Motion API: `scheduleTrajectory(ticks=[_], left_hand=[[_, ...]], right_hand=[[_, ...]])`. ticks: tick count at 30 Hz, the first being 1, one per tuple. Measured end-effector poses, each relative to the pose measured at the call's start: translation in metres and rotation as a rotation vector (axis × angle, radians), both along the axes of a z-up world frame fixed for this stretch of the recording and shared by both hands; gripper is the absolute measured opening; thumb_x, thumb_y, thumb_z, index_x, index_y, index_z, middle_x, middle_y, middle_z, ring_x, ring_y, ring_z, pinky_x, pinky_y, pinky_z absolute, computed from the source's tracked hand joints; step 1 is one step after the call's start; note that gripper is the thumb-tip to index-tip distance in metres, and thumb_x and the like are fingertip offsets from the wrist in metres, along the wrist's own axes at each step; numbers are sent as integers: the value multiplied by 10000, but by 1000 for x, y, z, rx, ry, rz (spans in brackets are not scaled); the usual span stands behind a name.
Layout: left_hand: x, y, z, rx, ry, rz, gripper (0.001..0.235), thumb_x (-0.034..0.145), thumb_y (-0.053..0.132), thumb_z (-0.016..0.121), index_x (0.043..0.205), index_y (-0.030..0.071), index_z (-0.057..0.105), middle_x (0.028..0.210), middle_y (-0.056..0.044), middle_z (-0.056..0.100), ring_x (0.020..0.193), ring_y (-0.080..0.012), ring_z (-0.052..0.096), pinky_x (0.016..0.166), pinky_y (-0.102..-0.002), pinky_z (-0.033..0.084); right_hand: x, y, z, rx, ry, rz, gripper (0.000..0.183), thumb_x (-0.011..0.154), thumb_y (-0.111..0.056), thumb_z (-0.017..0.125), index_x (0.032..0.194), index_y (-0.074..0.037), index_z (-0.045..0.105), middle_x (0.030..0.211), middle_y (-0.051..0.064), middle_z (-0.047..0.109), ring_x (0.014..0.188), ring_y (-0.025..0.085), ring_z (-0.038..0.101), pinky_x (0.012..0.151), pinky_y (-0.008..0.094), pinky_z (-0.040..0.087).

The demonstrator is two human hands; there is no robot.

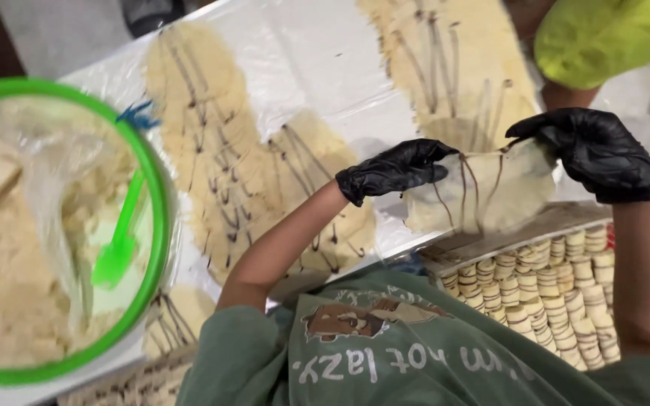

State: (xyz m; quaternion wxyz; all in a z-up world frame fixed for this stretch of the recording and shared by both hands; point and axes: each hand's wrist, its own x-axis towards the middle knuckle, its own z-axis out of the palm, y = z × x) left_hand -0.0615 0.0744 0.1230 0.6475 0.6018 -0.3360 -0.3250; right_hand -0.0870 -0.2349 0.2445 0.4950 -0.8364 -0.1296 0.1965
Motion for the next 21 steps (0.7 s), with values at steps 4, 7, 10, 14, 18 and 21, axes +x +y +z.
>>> scheduleTrajectory(ticks=[4, 7, 10, 14, 18, 21], left_hand=[[-15, 62, -8, 95, -139, 127, 612, 1020, 560, 487, 1476, 152, 504, 1527, -147, 531, 1403, -324, 531, 1197, -479, 439], [12, 115, -148, -643, 356, 247, 655, 984, -6, 744, 1560, 49, 436, 1569, -224, 463, 1399, -385, 522, 1182, -545, 433], [58, 191, -165, -649, 257, 287, 845, 874, -66, 814, 1588, 40, 375, 1611, -228, 399, 1433, -413, 473, 1184, -560, 411], [76, 251, -88, -325, -26, 500, 660, 907, 21, 804, 1485, 70, 488, 1473, -172, 523, 1354, -350, 544, 1141, -480, 443], [35, 264, -78, 61, -189, 778, 419, 969, 202, 750, 1364, 141, 625, 1323, -79, 656, 1276, -263, 606, 1103, -375, 444], [-43, 242, -109, -205, 411, 807, 474, 1000, 326, 638, 1450, 216, 537, 1464, -38, 514, 1377, -273, 488, 1170, -408, 316]], right_hand=[[38, 58, -34, -343, -19, 231, 616, 980, -581, 344, 1284, -196, 718, 1401, 96, 657, 1314, 296, 592, 1155, 479, 404], [65, 130, -55, -59, -116, 253, 286, 1082, -229, 550, 1216, -71, 747, 1135, 217, 734, 1103, 405, 682, 954, 462, 529], [113, 197, -59, 59, -308, 236, 251, 1164, -215, 567, 1242, -44, 734, 1099, 165, 733, 1093, 300, 694, 920, 387, 520], [175, 253, -115, 358, -508, 176, 192, 1093, -54, 735, 1285, -44, 722, 1075, 92, 740, 1062, 266, 727, 963, 299, 546], [144, 254, -170, 467, -482, 268, 258, 1050, 39, 634, 1305, 69, 653, 1117, 245, 723, 1021, 370, 705, 937, 454, 546], [84, 228, -217, 518, -47, 380, 403, 1028, -201, 600, 1350, 39, 632, 1261, 222, 665, 1135, 342, 645, 979, 416, 511]])
